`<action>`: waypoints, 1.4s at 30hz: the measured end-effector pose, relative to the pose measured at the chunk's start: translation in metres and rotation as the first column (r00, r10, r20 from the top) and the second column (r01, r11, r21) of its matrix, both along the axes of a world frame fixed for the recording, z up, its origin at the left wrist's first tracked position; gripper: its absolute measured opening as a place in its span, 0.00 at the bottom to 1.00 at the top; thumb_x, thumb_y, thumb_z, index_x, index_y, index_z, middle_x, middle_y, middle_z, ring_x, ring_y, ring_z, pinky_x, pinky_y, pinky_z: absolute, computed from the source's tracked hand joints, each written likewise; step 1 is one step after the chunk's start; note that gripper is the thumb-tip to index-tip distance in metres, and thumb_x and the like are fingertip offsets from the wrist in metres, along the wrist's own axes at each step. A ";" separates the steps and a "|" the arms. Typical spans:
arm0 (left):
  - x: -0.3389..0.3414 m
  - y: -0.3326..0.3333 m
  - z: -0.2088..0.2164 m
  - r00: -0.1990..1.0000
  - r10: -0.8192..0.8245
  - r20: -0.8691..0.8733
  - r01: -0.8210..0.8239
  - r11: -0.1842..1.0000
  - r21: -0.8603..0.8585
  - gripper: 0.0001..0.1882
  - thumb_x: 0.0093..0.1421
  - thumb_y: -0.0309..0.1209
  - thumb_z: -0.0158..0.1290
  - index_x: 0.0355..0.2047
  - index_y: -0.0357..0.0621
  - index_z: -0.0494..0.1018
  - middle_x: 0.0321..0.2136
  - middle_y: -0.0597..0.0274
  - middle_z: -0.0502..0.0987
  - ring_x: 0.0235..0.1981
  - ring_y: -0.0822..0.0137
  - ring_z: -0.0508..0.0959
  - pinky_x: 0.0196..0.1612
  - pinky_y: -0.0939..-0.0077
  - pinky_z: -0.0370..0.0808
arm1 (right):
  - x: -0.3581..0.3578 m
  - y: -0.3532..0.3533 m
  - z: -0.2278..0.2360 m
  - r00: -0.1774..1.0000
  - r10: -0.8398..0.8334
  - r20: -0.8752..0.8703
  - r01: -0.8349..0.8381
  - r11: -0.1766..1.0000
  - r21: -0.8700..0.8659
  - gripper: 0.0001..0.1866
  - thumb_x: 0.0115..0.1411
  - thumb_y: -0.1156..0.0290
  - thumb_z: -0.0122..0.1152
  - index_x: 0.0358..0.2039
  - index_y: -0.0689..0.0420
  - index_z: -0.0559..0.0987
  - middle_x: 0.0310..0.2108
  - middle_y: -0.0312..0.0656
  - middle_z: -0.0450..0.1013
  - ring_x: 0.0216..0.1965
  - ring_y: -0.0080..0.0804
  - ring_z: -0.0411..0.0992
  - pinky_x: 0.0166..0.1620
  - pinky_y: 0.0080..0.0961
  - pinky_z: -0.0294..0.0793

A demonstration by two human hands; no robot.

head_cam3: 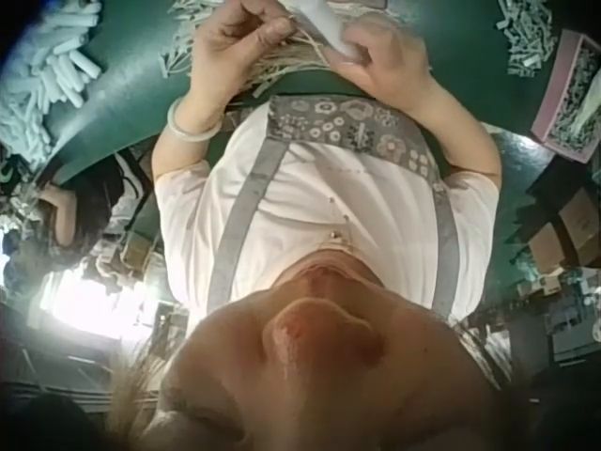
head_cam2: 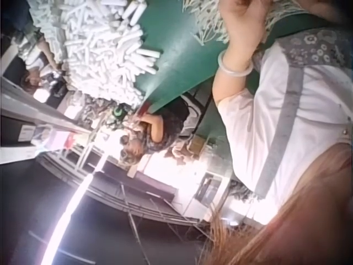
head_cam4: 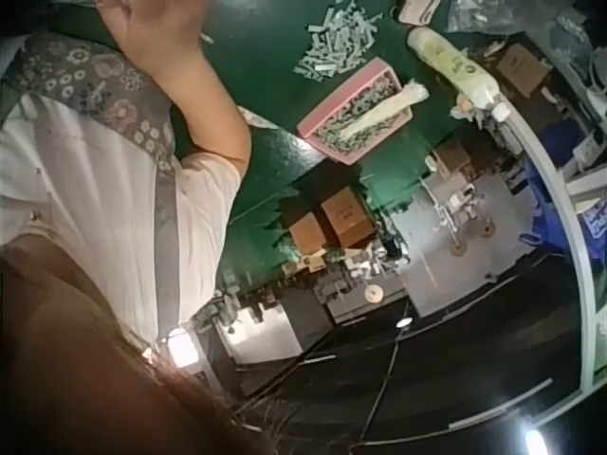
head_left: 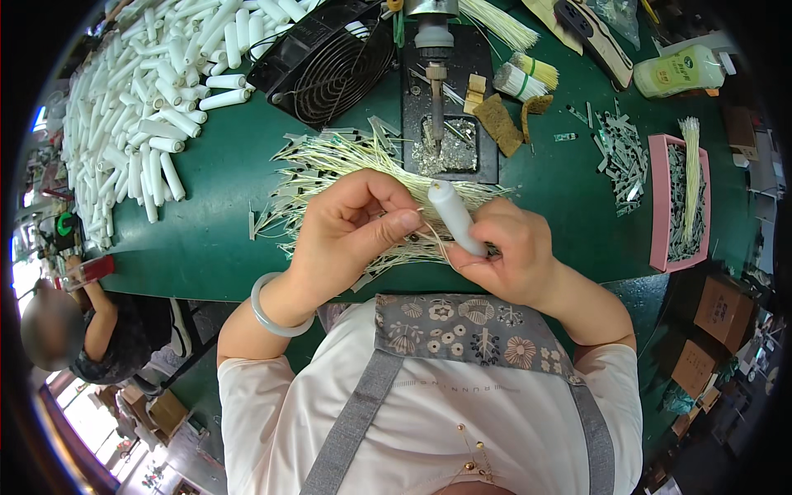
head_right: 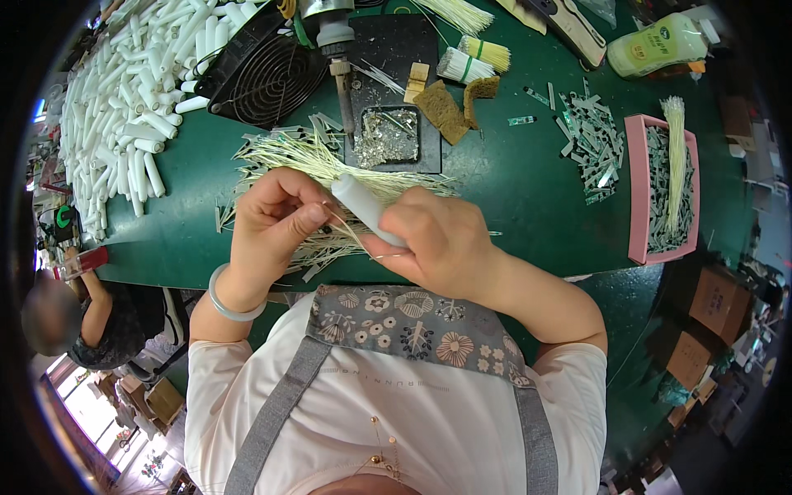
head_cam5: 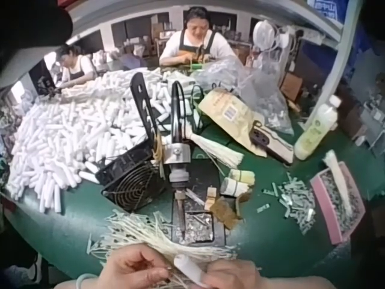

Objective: The person assembles small electronic components by hand, inserting thin wires into a white cylindrical housing.

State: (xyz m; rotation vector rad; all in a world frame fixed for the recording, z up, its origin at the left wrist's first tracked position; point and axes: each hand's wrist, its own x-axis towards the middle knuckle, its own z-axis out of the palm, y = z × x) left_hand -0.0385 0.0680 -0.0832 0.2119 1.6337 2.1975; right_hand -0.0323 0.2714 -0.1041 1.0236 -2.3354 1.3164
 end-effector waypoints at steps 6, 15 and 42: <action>-0.007 0.006 0.007 0.954 -0.079 0.288 0.019 0.978 0.207 0.02 0.56 0.22 0.48 0.28 0.37 0.66 0.36 0.53 0.72 0.34 0.73 0.74 0.36 0.83 0.76 | 0.006 -0.005 -0.002 0.975 -0.086 -0.205 0.112 0.986 0.123 0.18 0.40 0.71 0.66 0.28 0.53 0.66 0.17 0.35 0.61 0.13 0.28 0.65 0.14 0.23 0.64; -0.016 0.011 0.003 0.892 -0.163 0.421 0.006 0.937 0.349 0.04 0.53 0.18 0.42 0.24 0.38 0.61 0.38 0.42 0.69 0.46 0.50 0.70 0.39 0.75 0.78 | 0.007 -0.007 0.008 0.969 -0.060 -0.240 0.113 0.970 0.214 0.14 0.39 0.72 0.61 0.26 0.54 0.67 0.17 0.35 0.59 0.14 0.27 0.64 0.14 0.20 0.63; -0.040 0.011 -0.001 0.854 -0.213 0.475 0.072 0.952 0.298 0.03 0.53 0.19 0.45 0.24 0.37 0.62 0.29 0.58 0.71 0.30 0.69 0.77 0.38 0.77 0.78 | -0.040 0.000 0.029 0.965 -0.013 0.262 0.031 0.997 -0.067 0.07 0.45 0.79 0.59 0.26 0.58 0.72 0.29 0.42 0.73 0.25 0.32 0.72 0.25 0.21 0.72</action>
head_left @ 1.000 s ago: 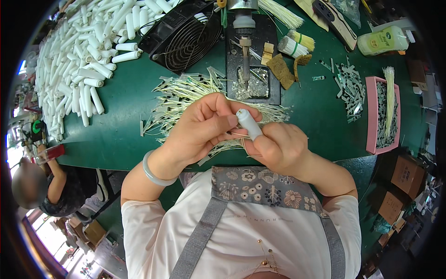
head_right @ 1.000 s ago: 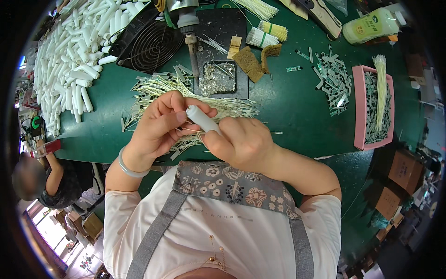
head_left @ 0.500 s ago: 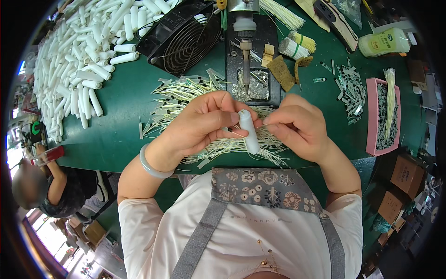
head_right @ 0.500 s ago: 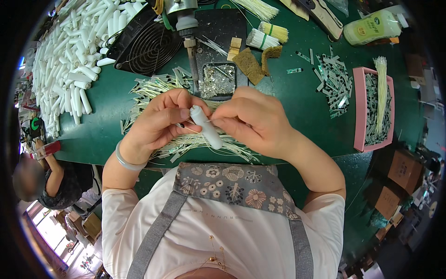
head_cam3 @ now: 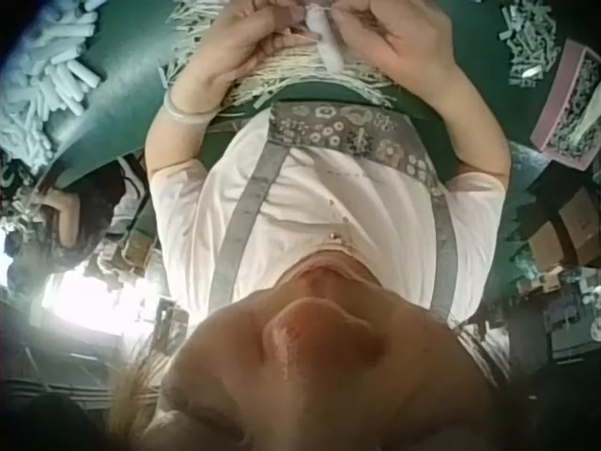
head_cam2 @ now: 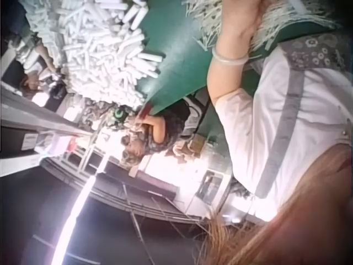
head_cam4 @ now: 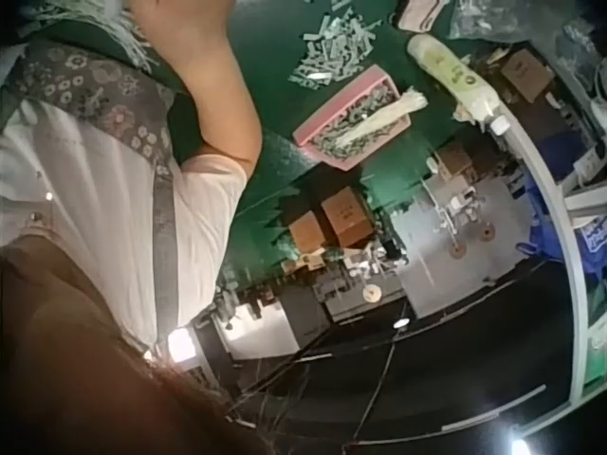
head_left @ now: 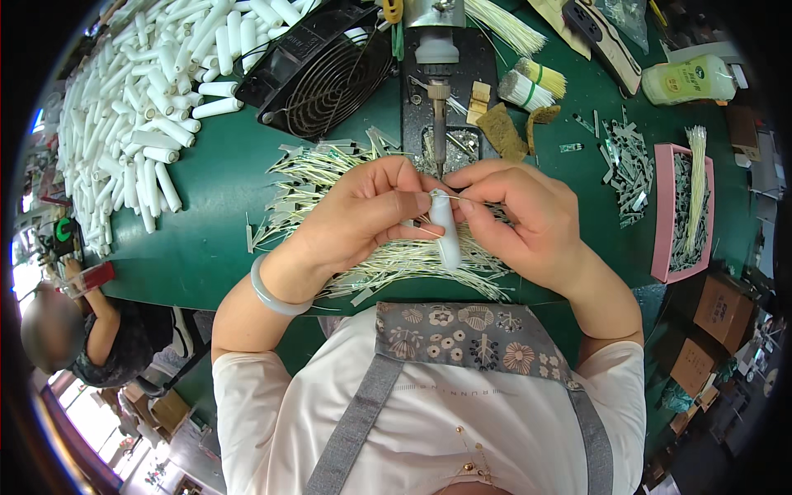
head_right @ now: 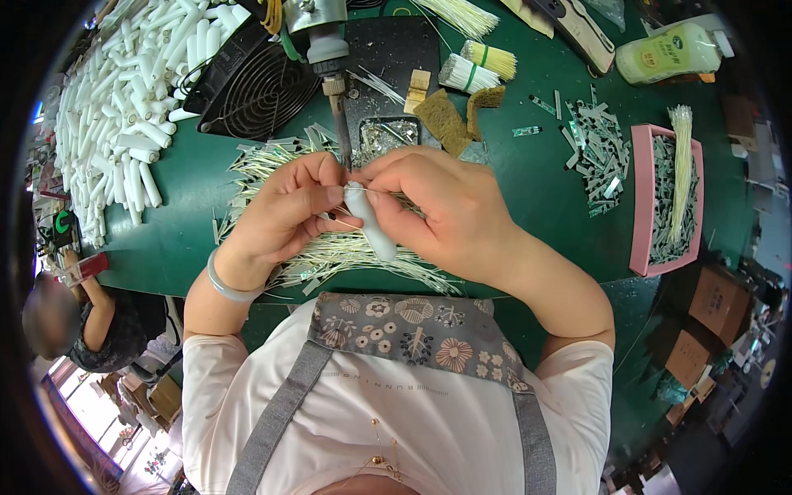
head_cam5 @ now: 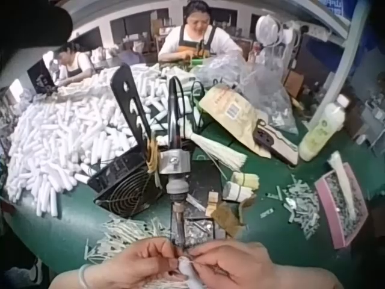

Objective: The person assembles small electronic components by hand, inserting thin wires into a white cylindrical housing.

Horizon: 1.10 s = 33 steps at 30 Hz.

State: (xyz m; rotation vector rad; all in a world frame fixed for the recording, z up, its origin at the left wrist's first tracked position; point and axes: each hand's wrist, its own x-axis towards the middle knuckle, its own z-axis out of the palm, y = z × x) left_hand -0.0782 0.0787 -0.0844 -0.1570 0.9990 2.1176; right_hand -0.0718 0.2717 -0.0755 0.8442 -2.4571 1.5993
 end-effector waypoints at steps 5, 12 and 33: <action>-0.001 0.002 0.002 1.000 0.014 0.016 -0.014 0.999 -0.031 0.03 0.53 0.18 0.45 0.24 0.36 0.62 0.26 0.62 0.70 0.29 0.69 0.77 0.37 0.77 0.78 | -0.003 0.001 -0.003 0.996 0.011 -0.089 -0.007 0.999 0.041 0.07 0.44 0.80 0.60 0.26 0.58 0.72 0.29 0.42 0.74 0.24 0.30 0.73 0.24 0.21 0.72; -0.005 -0.001 -0.003 0.999 -0.042 -0.006 0.042 0.999 -0.002 0.02 0.54 0.21 0.45 0.25 0.37 0.64 0.31 0.58 0.71 0.31 0.70 0.75 0.39 0.77 0.77 | -0.001 0.001 -0.004 0.996 -0.022 -0.086 0.025 0.999 0.030 0.07 0.44 0.80 0.60 0.25 0.59 0.73 0.28 0.42 0.74 0.23 0.30 0.73 0.23 0.21 0.72; -0.008 0.003 0.001 1.000 -0.001 -0.029 0.000 0.999 -0.033 0.02 0.51 0.19 0.43 0.23 0.35 0.62 0.32 0.52 0.70 0.33 0.64 0.76 0.37 0.75 0.79 | -0.004 -0.001 -0.003 0.989 -0.052 -0.139 0.057 0.998 0.034 0.06 0.43 0.81 0.59 0.23 0.58 0.72 0.26 0.40 0.74 0.21 0.30 0.72 0.22 0.20 0.70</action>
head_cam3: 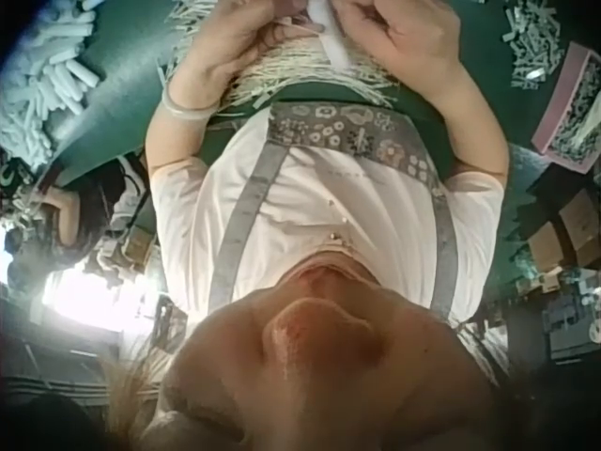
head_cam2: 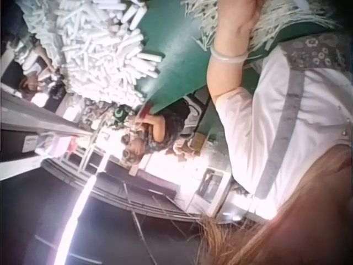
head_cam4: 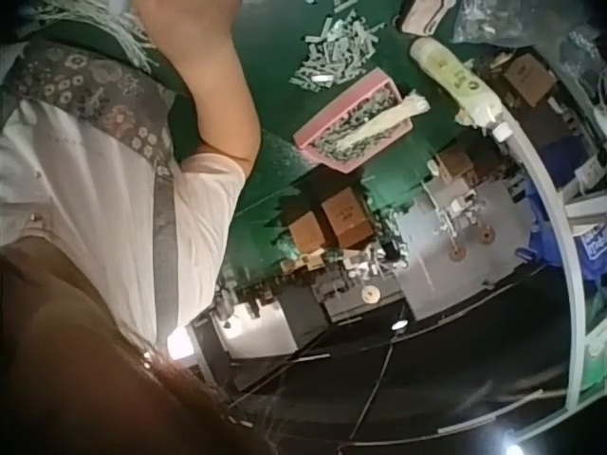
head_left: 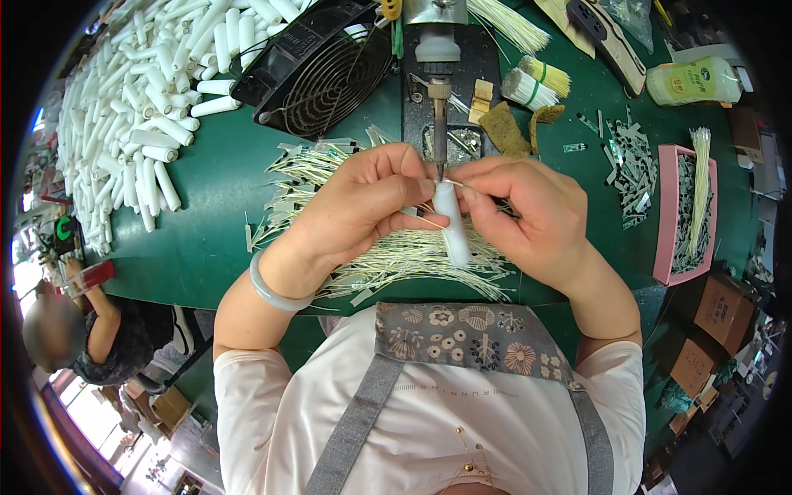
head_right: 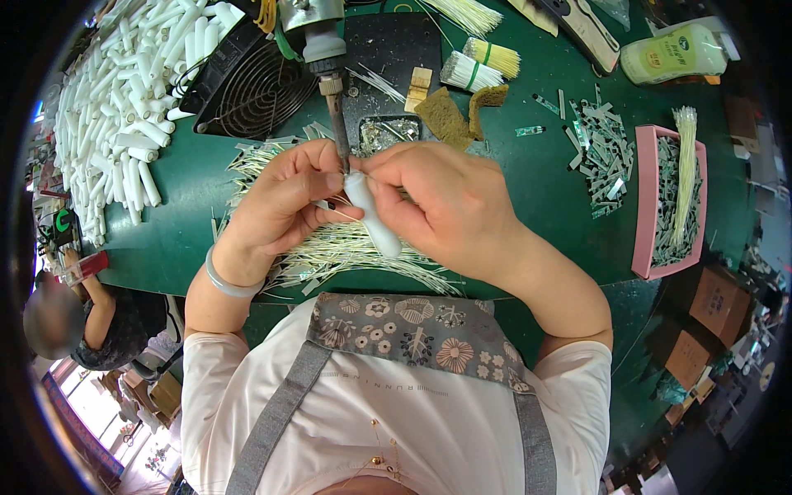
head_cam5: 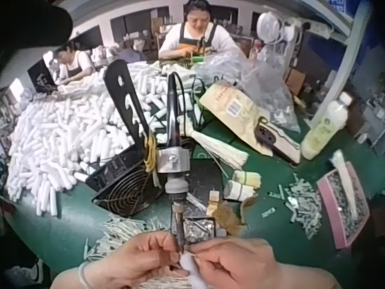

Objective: The person assembles small electronic components by hand, inserting thin wires into a white cylindrical housing.

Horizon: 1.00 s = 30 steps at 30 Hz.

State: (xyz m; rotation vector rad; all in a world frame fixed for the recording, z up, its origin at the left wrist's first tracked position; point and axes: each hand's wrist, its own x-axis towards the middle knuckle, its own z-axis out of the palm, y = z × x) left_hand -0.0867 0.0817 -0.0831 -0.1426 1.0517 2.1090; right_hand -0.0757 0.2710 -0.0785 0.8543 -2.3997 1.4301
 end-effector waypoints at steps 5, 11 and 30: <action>0.003 0.000 -0.002 1.000 -0.006 -0.014 0.006 1.000 -0.015 0.03 0.52 0.20 0.44 0.23 0.36 0.61 0.35 0.46 0.70 0.36 0.62 0.75 0.37 0.76 0.78 | 0.008 0.010 0.012 0.983 0.011 0.183 -0.024 0.997 0.071 0.09 0.40 0.77 0.64 0.21 0.57 0.72 0.18 0.37 0.69 0.19 0.30 0.69 0.21 0.22 0.68; 0.014 0.001 -0.002 0.998 0.025 -0.055 -0.025 1.000 0.003 0.04 0.52 0.20 0.43 0.22 0.37 0.61 0.36 0.44 0.70 0.39 0.61 0.74 0.39 0.75 0.77 | 0.021 0.003 0.006 0.993 0.078 0.089 -0.087 0.991 0.101 0.11 0.38 0.75 0.66 0.24 0.54 0.75 0.18 0.34 0.67 0.17 0.27 0.67 0.19 0.21 0.66; 0.035 -0.003 0.001 0.957 0.041 -0.286 -0.043 0.999 -0.001 0.04 0.56 0.20 0.46 0.31 0.38 0.63 0.39 0.55 0.69 0.40 0.69 0.71 0.44 0.77 0.74 | 0.024 0.001 0.014 0.994 0.059 0.095 -0.062 0.997 0.038 0.10 0.42 0.77 0.63 0.25 0.56 0.71 0.22 0.37 0.68 0.22 0.31 0.68 0.22 0.23 0.68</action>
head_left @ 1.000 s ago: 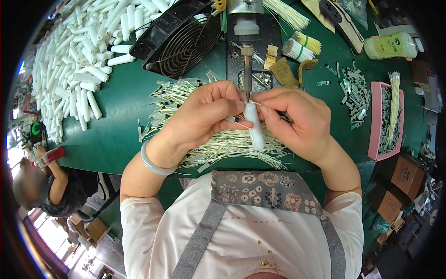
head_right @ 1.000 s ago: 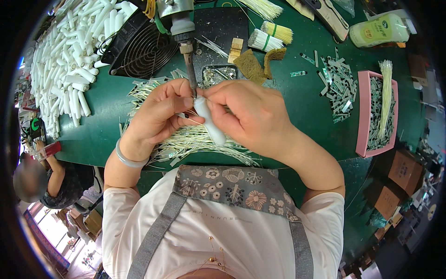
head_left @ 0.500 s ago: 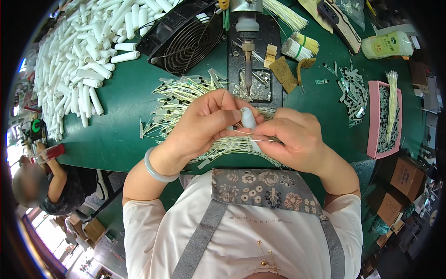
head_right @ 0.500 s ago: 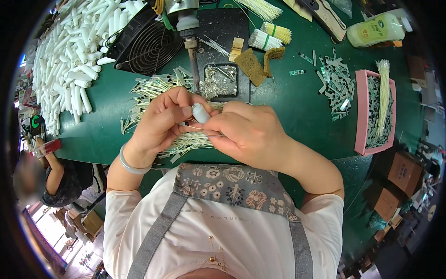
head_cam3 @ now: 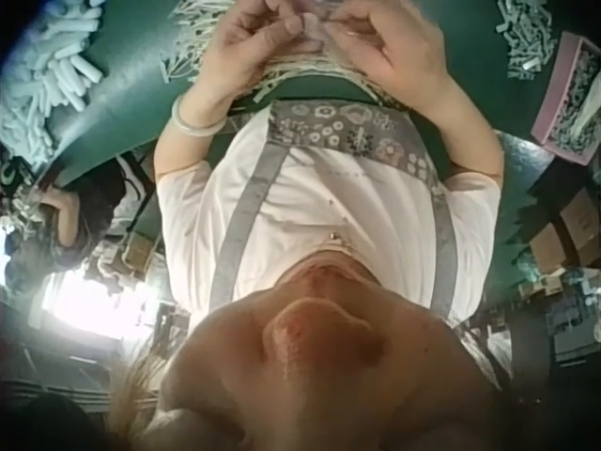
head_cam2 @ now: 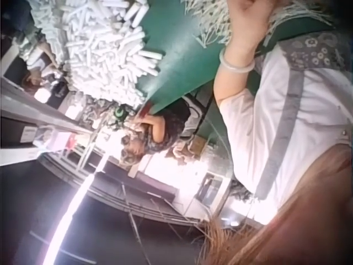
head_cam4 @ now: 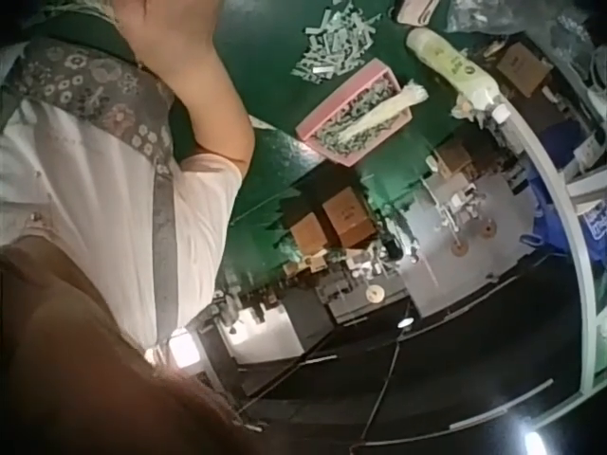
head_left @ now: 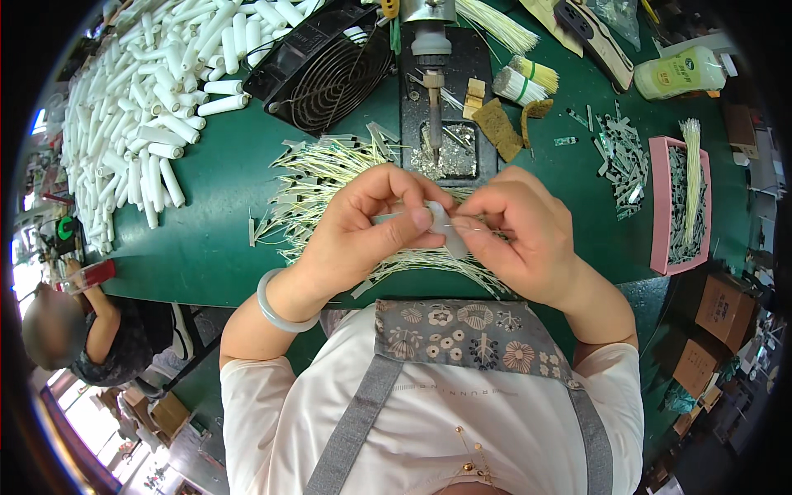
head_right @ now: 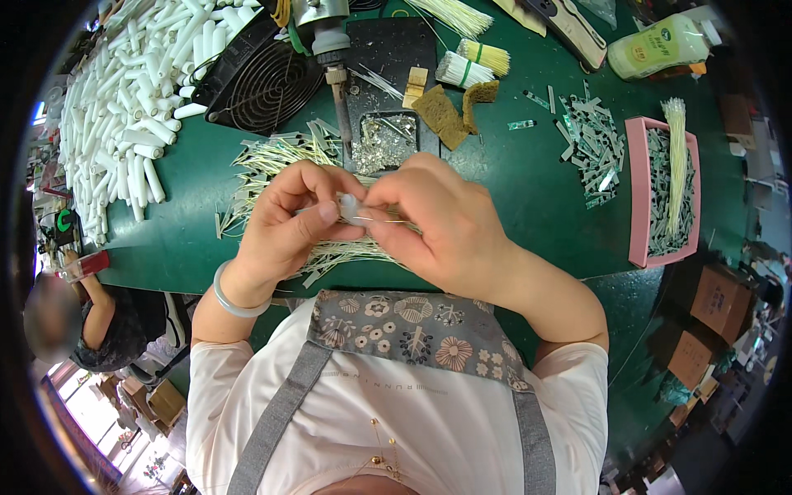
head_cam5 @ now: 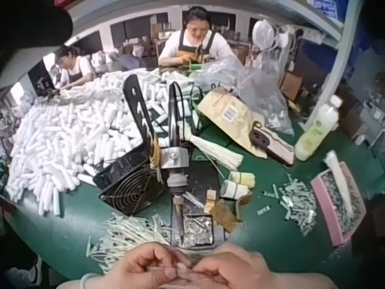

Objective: The person assembles small electronic components by hand, inserting thin wires into a white cylindrical housing.

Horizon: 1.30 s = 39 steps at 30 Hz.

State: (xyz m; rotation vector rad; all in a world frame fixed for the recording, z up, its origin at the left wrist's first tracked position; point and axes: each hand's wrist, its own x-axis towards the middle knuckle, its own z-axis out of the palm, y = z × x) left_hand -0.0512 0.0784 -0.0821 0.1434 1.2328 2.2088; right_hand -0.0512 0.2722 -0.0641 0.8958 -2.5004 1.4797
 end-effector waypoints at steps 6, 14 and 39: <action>-0.001 0.001 -0.003 0.990 0.079 0.113 -0.088 0.993 0.078 0.02 0.57 0.21 0.44 0.29 0.38 0.62 0.38 0.56 0.67 0.44 0.59 0.72 0.45 0.74 0.75 | 0.006 0.006 -0.013 0.983 -0.033 0.178 0.045 0.997 -0.063 0.11 0.42 0.75 0.64 0.23 0.57 0.68 0.25 0.40 0.69 0.28 0.36 0.71 0.29 0.27 0.71; -0.004 0.002 -0.003 0.988 0.064 0.140 -0.081 0.989 0.122 0.04 0.59 0.24 0.41 0.28 0.37 0.60 0.37 0.51 0.67 0.48 0.46 0.68 0.42 0.71 0.77 | 0.013 0.005 -0.025 0.972 0.029 0.235 -0.041 0.998 0.047 0.13 0.41 0.76 0.65 0.20 0.56 0.66 0.24 0.38 0.71 0.25 0.36 0.71 0.26 0.28 0.70; -0.005 0.007 0.001 0.930 0.063 0.362 -0.098 0.992 0.078 0.02 0.56 0.20 0.38 0.28 0.40 0.61 0.36 0.44 0.71 0.44 0.53 0.72 0.37 0.79 0.79 | 0.012 0.005 -0.016 1.000 -0.010 0.025 0.012 0.997 -0.074 0.11 0.42 0.76 0.63 0.23 0.58 0.68 0.19 0.40 0.66 0.20 0.31 0.68 0.18 0.22 0.66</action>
